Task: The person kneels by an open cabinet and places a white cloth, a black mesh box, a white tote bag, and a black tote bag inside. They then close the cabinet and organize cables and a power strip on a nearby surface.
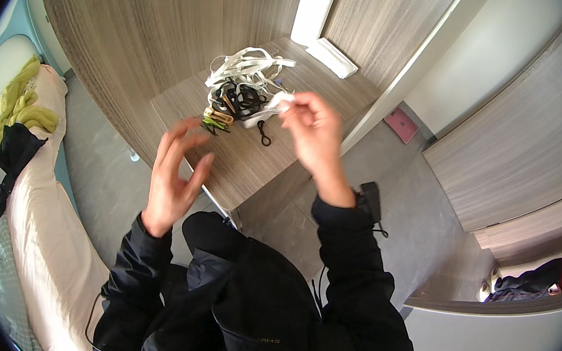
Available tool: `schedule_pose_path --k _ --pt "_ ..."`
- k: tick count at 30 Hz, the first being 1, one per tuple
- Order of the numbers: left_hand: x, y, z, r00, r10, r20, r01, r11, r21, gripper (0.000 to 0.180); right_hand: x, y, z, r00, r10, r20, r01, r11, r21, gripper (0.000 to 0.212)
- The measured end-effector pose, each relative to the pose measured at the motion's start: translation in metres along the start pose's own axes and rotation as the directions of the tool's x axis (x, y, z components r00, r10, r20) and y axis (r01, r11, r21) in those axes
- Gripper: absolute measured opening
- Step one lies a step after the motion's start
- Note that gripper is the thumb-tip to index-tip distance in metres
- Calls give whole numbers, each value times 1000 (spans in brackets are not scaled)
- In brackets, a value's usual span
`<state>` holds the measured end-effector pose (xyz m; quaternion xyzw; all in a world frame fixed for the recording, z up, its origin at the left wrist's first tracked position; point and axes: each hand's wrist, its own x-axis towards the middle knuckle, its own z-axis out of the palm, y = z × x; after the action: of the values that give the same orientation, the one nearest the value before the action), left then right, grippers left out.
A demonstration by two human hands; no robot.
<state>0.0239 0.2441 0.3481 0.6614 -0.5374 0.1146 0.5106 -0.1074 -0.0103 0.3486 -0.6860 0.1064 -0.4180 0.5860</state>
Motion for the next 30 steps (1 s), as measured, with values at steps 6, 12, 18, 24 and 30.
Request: schedule_pose_path --k 6,12,18,24,30 --pt "59 -16 28 991 -50 124 35 992 121 53 76 40 -51 987 -110 -115 70 950 -304 17" --pt "65 -30 34 966 -116 230 101 992 78 38 83 73 -54 992 -34 -122 -32 862 -506 26" --pt "59 -35 31 979 -140 146 142 990 1 33 78 49 -39 950 -295 -103 147 713 -686 30" --pt "58 -32 27 986 -139 93 141 990 -18 36 82 11 -1 944 -132 304 287 783 -552 37" --pt "55 -36 28 992 -74 102 70 997 44 37 141 25 17 877 116 466 319 585 -746 61"
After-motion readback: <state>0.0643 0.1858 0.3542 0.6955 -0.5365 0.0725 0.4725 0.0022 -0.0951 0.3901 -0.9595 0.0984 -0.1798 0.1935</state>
